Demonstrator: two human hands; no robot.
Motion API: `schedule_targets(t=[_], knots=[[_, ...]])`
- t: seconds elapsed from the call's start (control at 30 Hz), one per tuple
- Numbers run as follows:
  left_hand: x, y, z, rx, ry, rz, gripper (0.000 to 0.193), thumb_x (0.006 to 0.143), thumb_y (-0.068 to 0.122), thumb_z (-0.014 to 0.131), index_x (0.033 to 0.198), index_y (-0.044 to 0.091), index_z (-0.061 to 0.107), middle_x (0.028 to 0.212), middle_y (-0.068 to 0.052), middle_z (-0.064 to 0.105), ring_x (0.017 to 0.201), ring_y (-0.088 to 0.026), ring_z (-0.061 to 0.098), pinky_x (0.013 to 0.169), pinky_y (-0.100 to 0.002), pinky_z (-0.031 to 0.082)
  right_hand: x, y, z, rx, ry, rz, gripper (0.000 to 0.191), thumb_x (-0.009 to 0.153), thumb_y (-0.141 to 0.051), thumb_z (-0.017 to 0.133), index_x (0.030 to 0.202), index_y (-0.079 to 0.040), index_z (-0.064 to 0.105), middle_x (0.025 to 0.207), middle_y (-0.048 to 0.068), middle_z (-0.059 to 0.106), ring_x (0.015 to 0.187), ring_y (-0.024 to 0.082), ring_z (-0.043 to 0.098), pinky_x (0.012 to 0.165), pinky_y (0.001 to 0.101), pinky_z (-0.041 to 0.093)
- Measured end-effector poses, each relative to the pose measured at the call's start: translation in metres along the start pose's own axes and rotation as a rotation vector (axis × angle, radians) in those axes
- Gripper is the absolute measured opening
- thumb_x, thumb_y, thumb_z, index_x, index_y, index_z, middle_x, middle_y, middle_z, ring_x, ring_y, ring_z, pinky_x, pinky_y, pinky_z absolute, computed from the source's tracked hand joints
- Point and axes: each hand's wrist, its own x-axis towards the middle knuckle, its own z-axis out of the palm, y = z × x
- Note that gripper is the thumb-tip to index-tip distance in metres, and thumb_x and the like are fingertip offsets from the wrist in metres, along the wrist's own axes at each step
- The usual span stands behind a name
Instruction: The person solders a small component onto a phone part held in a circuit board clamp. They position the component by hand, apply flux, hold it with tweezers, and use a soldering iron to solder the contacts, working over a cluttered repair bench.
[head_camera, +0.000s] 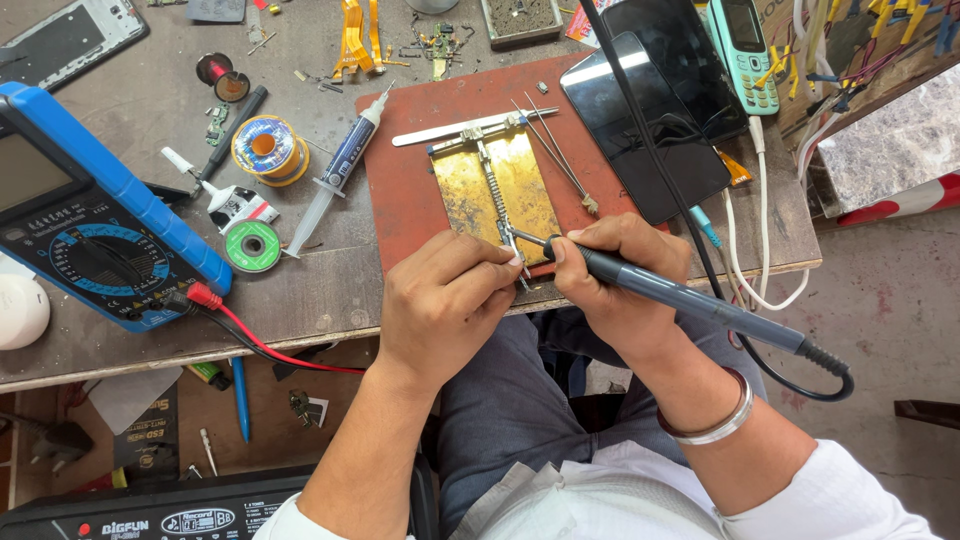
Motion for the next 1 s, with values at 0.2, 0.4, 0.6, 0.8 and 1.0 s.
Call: schedule_targets(t=[0.2,0.4,0.6,0.8,1.0], knots=[[0.0001,0.0,-0.0002,-0.006,-0.006,-0.002,0.024,0.071,-0.001,0.083,0.09,0.009,0.073,0.093,0.0,0.071,0.085,-0.02,0.07,0.071,-0.034,0.057,0.0017,-0.0017,0.0002,-0.025,0.003,-0.028,0.017,0.092,-0.003,0.079,0.093,-0.001,0.062,0.079,0.007,0.07,0.067,0.009,0.069,0.062,0.023,0.054],[0.0003,0.0002,-0.0003,-0.007,-0.002,-0.002,0.024,0.071,-0.001,0.084,0.09,0.009,0.072,0.093,0.0,0.07,0.084,-0.021,0.07,0.071,-0.034,0.056,0.0021,-0.0028,-0.0002,-0.036,0.0,-0.036,0.018,0.092,-0.004,0.079,0.092,-0.001,0.062,0.078,0.007,0.069,0.067,0.01,0.068,0.062,0.0232,0.054],[0.0001,0.0005,-0.0006,-0.015,-0.007,-0.008,0.024,0.071,-0.001,0.084,0.089,0.009,0.072,0.092,0.0,0.07,0.083,-0.021,0.069,0.07,-0.034,0.056,0.0014,-0.0017,-0.0008,-0.046,0.006,-0.042,0.018,0.091,-0.003,0.079,0.091,0.0,0.061,0.077,0.007,0.069,0.065,0.01,0.066,0.06,0.023,0.053],[-0.0001,0.0002,-0.0002,-0.003,0.0,-0.007,0.023,0.072,-0.001,0.084,0.088,0.009,0.073,0.091,0.0,0.07,0.082,-0.019,0.069,0.069,-0.033,0.056,-0.0004,-0.001,-0.0025,-0.038,0.003,-0.039,0.018,0.092,-0.002,0.079,0.092,0.0,0.061,0.079,0.009,0.071,0.067,0.011,0.068,0.06,0.0229,0.054],[0.0004,0.0002,0.0,-0.007,-0.003,-0.004,0.023,0.072,-0.001,0.085,0.088,0.009,0.073,0.091,0.0,0.07,0.082,-0.019,0.069,0.069,-0.033,0.056,-0.0009,-0.0007,-0.0021,-0.015,0.01,-0.029,0.018,0.091,-0.003,0.079,0.093,0.0,0.061,0.079,0.009,0.071,0.066,0.011,0.068,0.058,0.0217,0.054]])
